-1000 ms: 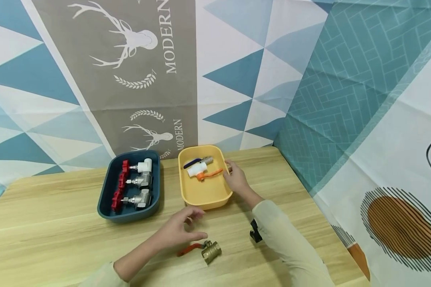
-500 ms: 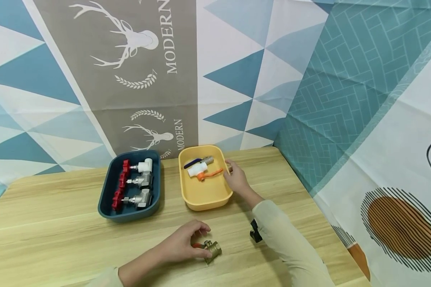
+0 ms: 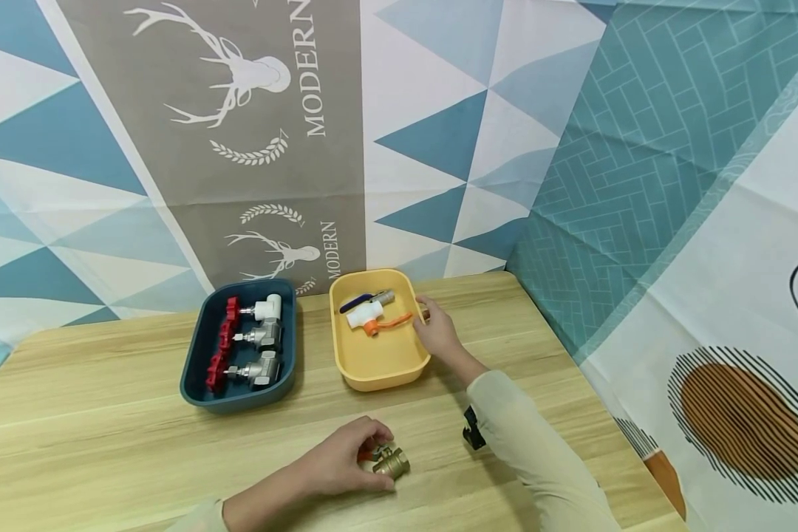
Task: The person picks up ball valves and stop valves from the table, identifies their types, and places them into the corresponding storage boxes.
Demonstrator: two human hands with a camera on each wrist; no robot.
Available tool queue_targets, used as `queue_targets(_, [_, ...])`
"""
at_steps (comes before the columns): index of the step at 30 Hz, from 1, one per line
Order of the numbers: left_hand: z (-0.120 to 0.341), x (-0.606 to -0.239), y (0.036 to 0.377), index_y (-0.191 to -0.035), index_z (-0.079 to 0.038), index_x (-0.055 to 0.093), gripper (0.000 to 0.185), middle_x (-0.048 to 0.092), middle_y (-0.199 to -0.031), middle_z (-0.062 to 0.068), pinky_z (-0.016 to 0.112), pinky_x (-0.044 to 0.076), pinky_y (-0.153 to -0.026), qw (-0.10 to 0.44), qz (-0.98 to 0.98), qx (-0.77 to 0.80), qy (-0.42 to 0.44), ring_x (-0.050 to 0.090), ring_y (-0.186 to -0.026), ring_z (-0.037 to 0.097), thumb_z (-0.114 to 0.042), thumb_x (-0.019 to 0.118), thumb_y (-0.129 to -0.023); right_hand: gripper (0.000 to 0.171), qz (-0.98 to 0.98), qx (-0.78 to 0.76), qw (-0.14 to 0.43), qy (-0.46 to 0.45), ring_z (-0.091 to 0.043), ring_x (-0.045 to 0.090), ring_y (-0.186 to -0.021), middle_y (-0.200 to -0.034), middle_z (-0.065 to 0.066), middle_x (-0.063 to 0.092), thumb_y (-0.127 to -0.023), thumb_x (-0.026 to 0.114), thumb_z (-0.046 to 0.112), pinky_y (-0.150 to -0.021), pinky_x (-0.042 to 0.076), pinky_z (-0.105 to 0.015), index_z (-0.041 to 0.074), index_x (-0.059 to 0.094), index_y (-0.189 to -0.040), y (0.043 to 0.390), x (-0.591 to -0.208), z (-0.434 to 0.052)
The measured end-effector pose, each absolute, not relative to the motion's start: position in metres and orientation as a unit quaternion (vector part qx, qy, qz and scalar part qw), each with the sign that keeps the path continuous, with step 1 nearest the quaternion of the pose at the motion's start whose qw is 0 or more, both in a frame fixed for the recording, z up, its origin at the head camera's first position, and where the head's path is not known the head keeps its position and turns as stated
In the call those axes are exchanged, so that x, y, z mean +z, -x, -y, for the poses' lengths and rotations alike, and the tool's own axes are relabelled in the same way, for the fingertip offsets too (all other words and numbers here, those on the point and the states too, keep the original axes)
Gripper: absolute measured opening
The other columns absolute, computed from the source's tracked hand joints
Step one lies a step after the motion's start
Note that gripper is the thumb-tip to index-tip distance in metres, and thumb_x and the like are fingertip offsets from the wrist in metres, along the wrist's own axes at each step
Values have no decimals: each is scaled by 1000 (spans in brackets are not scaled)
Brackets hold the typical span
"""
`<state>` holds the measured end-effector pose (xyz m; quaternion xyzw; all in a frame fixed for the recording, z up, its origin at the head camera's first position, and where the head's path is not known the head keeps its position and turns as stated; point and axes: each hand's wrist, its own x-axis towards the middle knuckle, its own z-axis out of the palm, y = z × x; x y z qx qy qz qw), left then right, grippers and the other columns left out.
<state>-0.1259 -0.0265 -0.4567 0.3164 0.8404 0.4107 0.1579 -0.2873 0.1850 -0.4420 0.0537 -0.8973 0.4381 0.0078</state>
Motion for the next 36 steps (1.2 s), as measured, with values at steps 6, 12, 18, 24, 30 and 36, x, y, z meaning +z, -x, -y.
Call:
queue_targets(6, [26,-456,124,-107,-13,59,48,52,-91,-8,12,43,-70,140,-853,385,-324,47,-79,-1,-38,80,-71,46,897,440,7,-52,-28,59,-94,-114,-21,60,-95,50,13,-71,55,-33,7,40,-140,288,-443,-186])
queue_targets(12, [25,-456,121,-107,-15,59,51,50,-91,-9,14,41,-71,131,-869,358,-316,45,-82,1,-43,80,-70,46,896,440,5,-53,-28,59,-95,-115,-21,59,-96,50,14,-71,55,-33,8,40,-140,289,-443,-185])
queue_targets(18, [23,-455,119,-104,-17,61,52,51,-94,-10,16,42,-74,131,-881,333,-309,45,-88,2,-47,80,-67,47,896,440,7,-54,-28,59,-94,-114,-21,59,-95,50,13,-70,55,-33,7,39,-140,288,-443,-185])
queue_targets(24, [21,-453,116,-104,-17,61,53,51,-94,-9,17,44,-75,122,-891,302,-317,44,-89,2,-47,81,-65,47,899,436,6,-50,-28,59,-94,-113,-21,59,-95,50,14,-70,54,-32,7,39,-141,287,-441,-184])
queue_targets(30, [18,-452,114,-110,-13,62,55,50,-95,-8,15,44,-74,133,-897,283,-312,42,-87,1,-41,80,-67,46,897,439,4,-46,-27,59,-93,-114,-20,59,-96,50,14,-70,54,-32,9,39,-141,286,-439,-183])
queue_targets(36, [16,-450,114,-108,-12,62,49,48,-95,-8,14,43,-72,160,-893,291,-305,41,-84,0,-34,78,-69,46,897,441,4,-41,-26,59,-92,-114,-20,59,-96,50,15,-69,54,-31,10,40,-140,285,-440,-182])
